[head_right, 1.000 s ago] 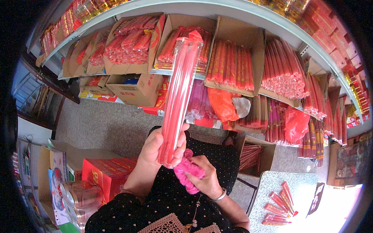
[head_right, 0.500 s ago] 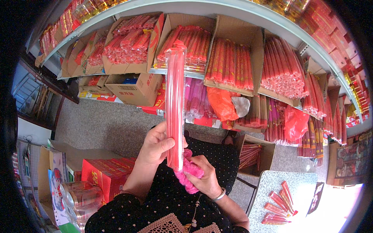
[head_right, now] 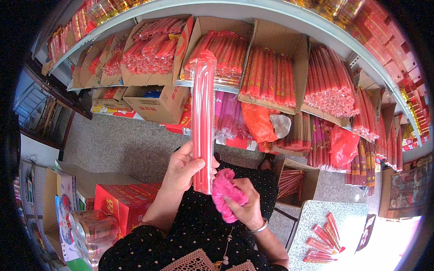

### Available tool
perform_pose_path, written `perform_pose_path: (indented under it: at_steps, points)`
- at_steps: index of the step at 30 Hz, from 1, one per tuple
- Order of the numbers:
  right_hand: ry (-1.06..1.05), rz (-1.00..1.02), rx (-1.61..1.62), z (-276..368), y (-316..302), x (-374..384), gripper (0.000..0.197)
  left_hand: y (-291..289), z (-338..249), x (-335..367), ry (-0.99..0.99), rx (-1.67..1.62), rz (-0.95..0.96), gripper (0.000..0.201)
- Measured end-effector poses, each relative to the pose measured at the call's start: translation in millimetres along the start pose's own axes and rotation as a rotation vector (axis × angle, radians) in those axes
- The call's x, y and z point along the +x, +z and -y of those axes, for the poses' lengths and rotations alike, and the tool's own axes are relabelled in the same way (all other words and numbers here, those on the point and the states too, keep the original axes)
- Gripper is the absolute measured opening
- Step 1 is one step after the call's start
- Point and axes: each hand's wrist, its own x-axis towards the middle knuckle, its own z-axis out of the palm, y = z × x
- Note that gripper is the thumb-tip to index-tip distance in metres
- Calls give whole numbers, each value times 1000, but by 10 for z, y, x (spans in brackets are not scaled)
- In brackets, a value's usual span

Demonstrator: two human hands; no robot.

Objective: The person wipes packages of red candles with a cloth, taking them from boxes and shelves and placing them on a table.

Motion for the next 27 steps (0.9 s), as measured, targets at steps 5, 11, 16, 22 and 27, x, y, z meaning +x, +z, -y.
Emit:
perform_pose_path:
  at_steps: [5,11,16,22,27]
  points:
    - [-93,-168,-53,144,-148,96,34,-29,28,11,-11,-24,-28,34]
    - [-404,-104,-287,419,-119,234,46,-11,47,0,7,47,13,37]
    - [-504,154,-437,464,71,283,55,-9,53,-32,16,91,34,40]
    - [-487,125,-523,438,115,299,52,-68,184,-128,-72,-31,43,42]
    - [-478,-56,-545,524,-53,507,49,-49,309,-199,9,169,143,39]
